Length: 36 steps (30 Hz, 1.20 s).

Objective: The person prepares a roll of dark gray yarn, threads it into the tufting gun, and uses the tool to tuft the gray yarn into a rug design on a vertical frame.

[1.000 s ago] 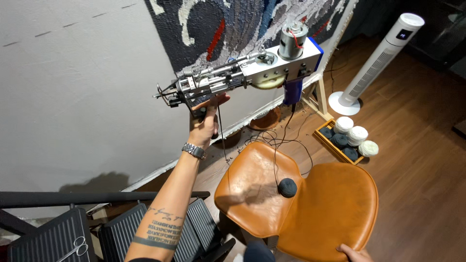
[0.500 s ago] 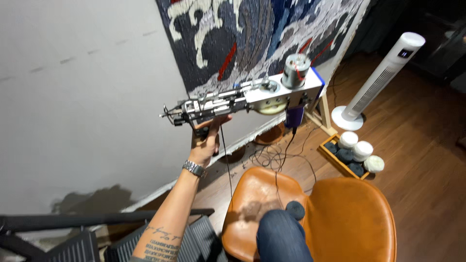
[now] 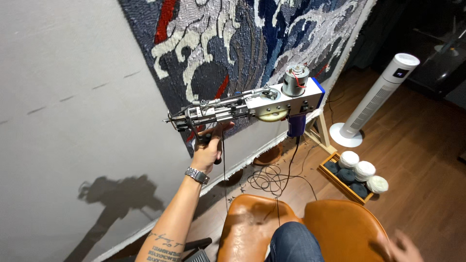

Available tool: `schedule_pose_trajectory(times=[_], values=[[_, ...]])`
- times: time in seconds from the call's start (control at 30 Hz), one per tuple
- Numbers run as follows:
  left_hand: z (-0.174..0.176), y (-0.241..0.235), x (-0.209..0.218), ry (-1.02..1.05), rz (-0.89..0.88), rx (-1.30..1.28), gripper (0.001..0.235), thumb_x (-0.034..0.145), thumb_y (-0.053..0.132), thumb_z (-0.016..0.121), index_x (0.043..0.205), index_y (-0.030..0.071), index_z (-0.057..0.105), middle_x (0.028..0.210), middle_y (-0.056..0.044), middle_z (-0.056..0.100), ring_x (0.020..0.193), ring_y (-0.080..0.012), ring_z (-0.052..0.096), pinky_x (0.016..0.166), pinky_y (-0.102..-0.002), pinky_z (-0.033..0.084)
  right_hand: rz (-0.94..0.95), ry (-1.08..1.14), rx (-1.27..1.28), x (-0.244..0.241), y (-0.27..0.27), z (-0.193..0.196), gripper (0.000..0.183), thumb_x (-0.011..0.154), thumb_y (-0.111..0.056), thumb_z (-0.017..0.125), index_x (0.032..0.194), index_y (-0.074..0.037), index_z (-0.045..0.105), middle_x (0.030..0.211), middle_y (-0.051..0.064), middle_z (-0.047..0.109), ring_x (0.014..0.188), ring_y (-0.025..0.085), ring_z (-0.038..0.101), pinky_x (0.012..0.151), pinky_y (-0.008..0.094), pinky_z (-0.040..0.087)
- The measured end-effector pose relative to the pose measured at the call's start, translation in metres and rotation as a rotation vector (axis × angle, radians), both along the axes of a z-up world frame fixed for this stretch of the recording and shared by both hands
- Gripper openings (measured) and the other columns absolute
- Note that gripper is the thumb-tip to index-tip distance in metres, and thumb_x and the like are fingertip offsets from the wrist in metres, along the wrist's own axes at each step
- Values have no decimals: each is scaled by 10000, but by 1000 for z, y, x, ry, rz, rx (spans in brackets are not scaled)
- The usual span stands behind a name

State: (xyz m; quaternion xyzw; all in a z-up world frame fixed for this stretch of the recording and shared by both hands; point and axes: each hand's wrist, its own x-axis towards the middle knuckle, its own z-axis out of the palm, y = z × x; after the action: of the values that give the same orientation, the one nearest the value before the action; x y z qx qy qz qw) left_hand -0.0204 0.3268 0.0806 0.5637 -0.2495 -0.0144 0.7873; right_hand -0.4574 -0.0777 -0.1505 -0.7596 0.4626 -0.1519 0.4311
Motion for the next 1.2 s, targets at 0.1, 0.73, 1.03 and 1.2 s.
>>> schedule_pose_trajectory(times=[0.1, 0.73, 1.03, 1.2], values=[[-131, -19, 99, 60, 10, 17, 275, 1048, 119, 539, 1161, 4, 762, 1059, -224, 793, 288, -49, 439, 323, -164, 354, 99, -33, -6, 133, -60, 55, 811, 830, -546, 853, 1494, -142, 625, 1405, 208, 678, 1318, 360, 595, 1166, 517, 420], [23, -106, 154, 186, 15, 263, 495, 1055, 233, 623, 603, 39, 679, 301, -79, 481, 251, -145, 451, 355, -225, 392, 688, -336, 371, 494, -54, 309, 427, 635, -41, 1019, 1001, 64, 826, 857, 211, 824, 713, 273, 768, 624, 401, 641], [226, -68, 121, 261, 35, 676, 590, 1056, 419, 593, 522, 181, 509, 447, 31, 476, 398, -126, 486, 559, -303, 508, 424, 179, 412, 492, -10, 472, 794, 554, -354, 945, 1242, 13, 795, 1313, 163, 772, 1264, 294, 683, 1163, 381, 453], [294, -53, 97, 290, 20, 434, 464, 1024, 273, 710, 619, 137, 531, 397, 0, 378, 318, -118, 348, 393, -271, 350, 528, 14, 405, 492, 8, 529, 566, 662, -266, 920, 1146, 3, 801, 1175, 168, 807, 1100, 289, 726, 1030, 375, 530]])
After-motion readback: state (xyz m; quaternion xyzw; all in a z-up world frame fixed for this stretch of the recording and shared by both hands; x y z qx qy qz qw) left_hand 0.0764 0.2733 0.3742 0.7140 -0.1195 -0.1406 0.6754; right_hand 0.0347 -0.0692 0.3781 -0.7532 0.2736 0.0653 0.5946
